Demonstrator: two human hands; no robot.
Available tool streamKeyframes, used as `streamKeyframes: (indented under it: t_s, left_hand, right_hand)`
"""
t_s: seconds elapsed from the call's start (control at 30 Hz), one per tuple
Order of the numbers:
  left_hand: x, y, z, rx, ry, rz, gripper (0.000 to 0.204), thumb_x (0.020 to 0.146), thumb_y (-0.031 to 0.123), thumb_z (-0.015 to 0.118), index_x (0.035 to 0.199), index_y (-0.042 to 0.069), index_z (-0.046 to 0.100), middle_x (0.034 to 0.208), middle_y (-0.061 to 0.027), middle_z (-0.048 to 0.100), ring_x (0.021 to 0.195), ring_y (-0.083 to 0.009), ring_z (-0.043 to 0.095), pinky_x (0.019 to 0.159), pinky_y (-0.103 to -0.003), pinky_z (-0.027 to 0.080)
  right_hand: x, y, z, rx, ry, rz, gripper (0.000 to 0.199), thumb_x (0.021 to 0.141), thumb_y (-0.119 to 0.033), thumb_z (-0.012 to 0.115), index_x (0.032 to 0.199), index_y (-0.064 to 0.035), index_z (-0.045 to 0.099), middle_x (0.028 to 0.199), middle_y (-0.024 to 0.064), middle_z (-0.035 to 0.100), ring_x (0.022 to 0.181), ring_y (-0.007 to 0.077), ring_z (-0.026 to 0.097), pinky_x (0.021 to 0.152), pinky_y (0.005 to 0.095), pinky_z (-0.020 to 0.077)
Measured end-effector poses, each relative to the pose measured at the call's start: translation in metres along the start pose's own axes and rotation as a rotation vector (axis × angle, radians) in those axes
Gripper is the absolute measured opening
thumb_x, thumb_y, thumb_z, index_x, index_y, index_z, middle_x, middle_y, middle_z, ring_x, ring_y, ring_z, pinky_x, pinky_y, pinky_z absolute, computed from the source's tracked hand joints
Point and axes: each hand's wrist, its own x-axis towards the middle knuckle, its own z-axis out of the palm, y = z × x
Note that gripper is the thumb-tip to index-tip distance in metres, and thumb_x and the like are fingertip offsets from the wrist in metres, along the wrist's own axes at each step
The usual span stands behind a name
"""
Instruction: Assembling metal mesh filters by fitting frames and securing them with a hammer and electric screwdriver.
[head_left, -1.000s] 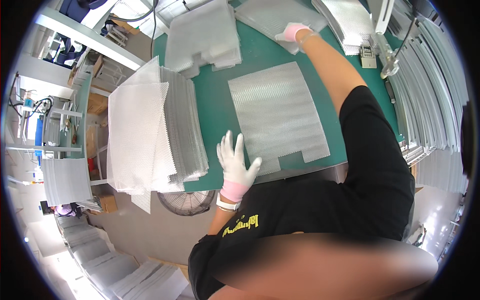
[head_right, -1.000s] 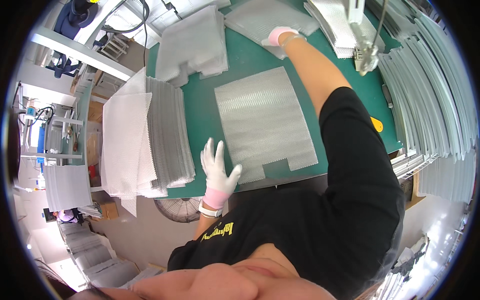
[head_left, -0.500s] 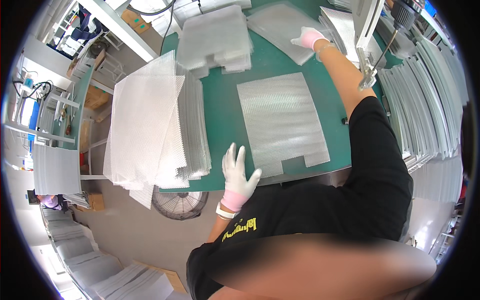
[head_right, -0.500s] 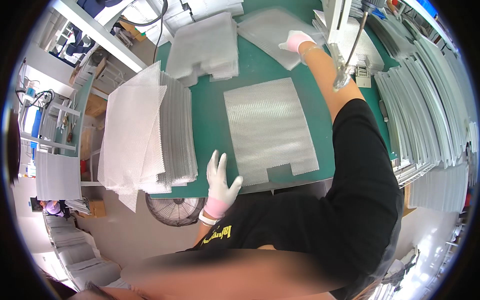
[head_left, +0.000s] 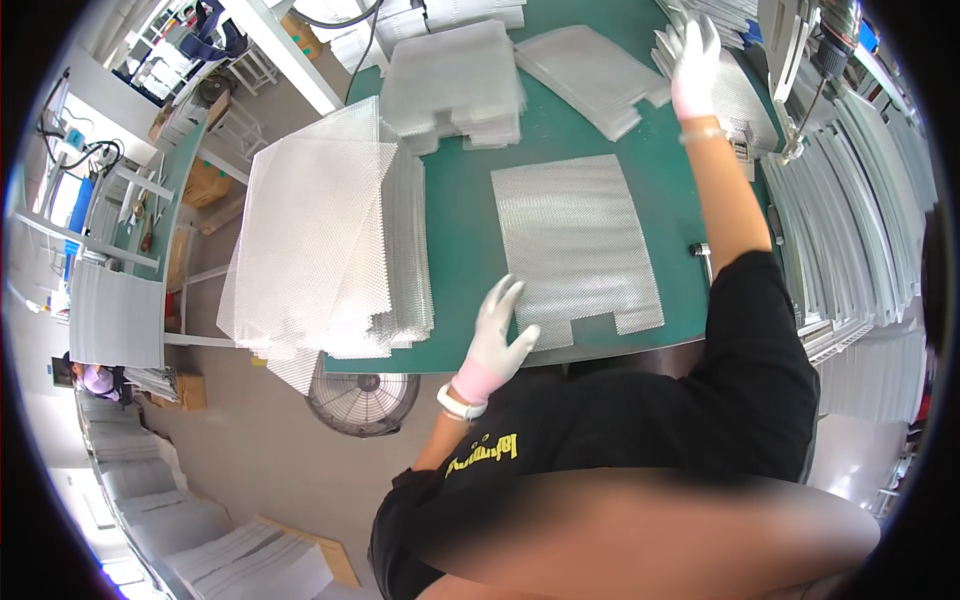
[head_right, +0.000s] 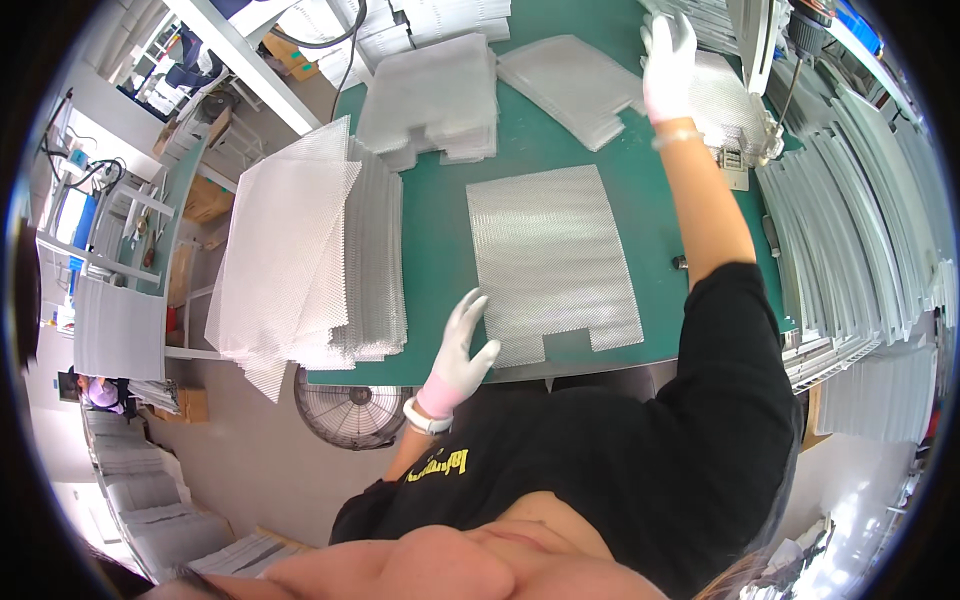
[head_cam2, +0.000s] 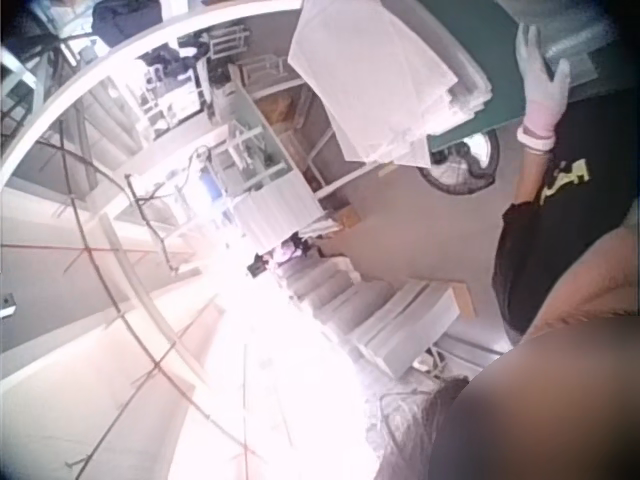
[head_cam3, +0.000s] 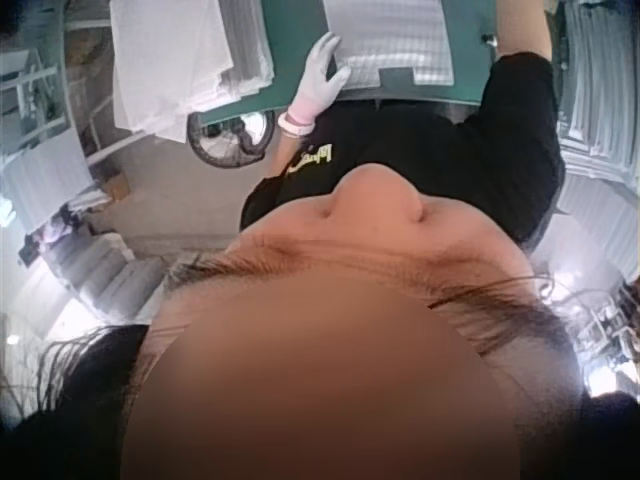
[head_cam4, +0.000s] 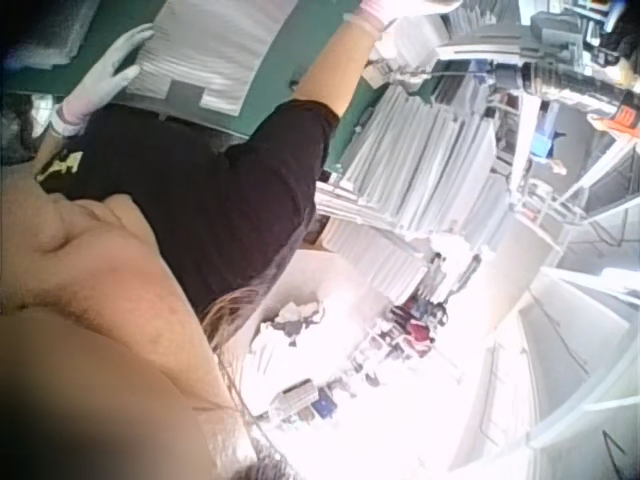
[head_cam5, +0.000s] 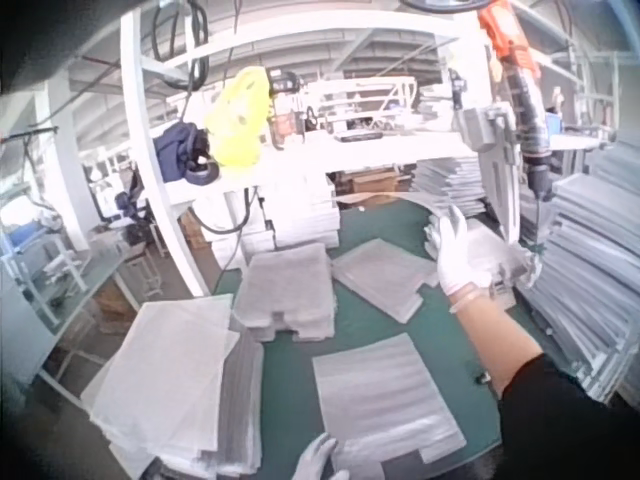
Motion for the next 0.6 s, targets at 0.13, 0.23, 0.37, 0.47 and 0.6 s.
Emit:
streamKeyframes:
  t_s: [0.13, 0.23, 0.37, 0.47, 0.6]
  left_hand:
    - [0.042, 0.018, 0.018, -0.597, -0.192, -0.022, 0.068, 0.093, 0.029, 0.065, 0.147, -0.002, 0.039, 0.151, -0.0264, 0.039, 0.140, -0.0371, 0.040, 0.118, -0.045, 0.029]
    - [0.076, 0.063, 0.047, -1.191, -0.033, -0.006, 0.061, 0.097, 0.024, 0.062, 0.147, -0.002, 0.039, 0.144, -0.0225, 0.047, 0.136, -0.0291, 0.046, 0.115, -0.040, 0.034]
    - [0.080, 0.033, 0.087, -1.100, 0.265, 0.153, 0.042, 0.100, 0.011, 0.057, 0.138, -0.003, 0.046, 0.126, -0.0123, 0.061, 0.114, -0.0162, 0.059, 0.099, -0.029, 0.048]
    - [0.076, 0.061, 0.062, -1.003, 0.225, -0.253, 0.032, 0.101, 0.008, 0.055, 0.131, -0.003, 0.051, 0.117, -0.0078, 0.065, 0.101, -0.0122, 0.062, 0.089, -0.027, 0.051]
    - [0.057, 0.052, 0.052, -0.923, 0.352, -0.080, 0.037, 0.100, 0.007, 0.059, 0.132, -0.007, 0.051, 0.103, -0.0060, 0.063, 0.079, -0.0083, 0.054, 0.068, -0.026, 0.047]
  right_hand:
    - [-0.130, -0.033, -0.014, 0.042, -0.103, -0.041, 0.062, 0.097, -0.001, 0.051, 0.154, -0.0030, 0.026, 0.152, 0.0152, 0.038, 0.137, 0.0262, 0.044, 0.114, 0.0388, 0.0380]
    - [-0.237, -0.034, -0.044, 0.035, -0.288, -0.220, 0.093, 0.088, -0.022, 0.074, 0.157, -0.0064, 0.015, 0.155, 0.0157, 0.033, 0.141, 0.0303, 0.038, 0.116, 0.0473, 0.0348]
    - [-0.304, -0.077, -0.070, -0.553, -0.577, -0.100, 0.101, 0.072, -0.023, 0.084, 0.153, -0.0033, 0.027, 0.149, 0.0220, 0.036, 0.137, 0.0373, 0.041, 0.114, 0.0481, 0.0348]
    - [-0.287, -0.113, -0.091, -0.442, -0.675, 0.211, 0.087, 0.074, -0.019, 0.082, 0.148, -0.0020, 0.039, 0.146, 0.0200, 0.041, 0.135, 0.0326, 0.044, 0.113, 0.0439, 0.0382]
    - [-0.276, -0.125, -0.125, -0.373, -0.452, 0.476, 0.061, 0.086, -0.017, 0.074, 0.139, 0.0027, 0.051, 0.129, 0.0144, 0.062, 0.112, 0.0212, 0.064, 0.099, 0.0340, 0.0503]
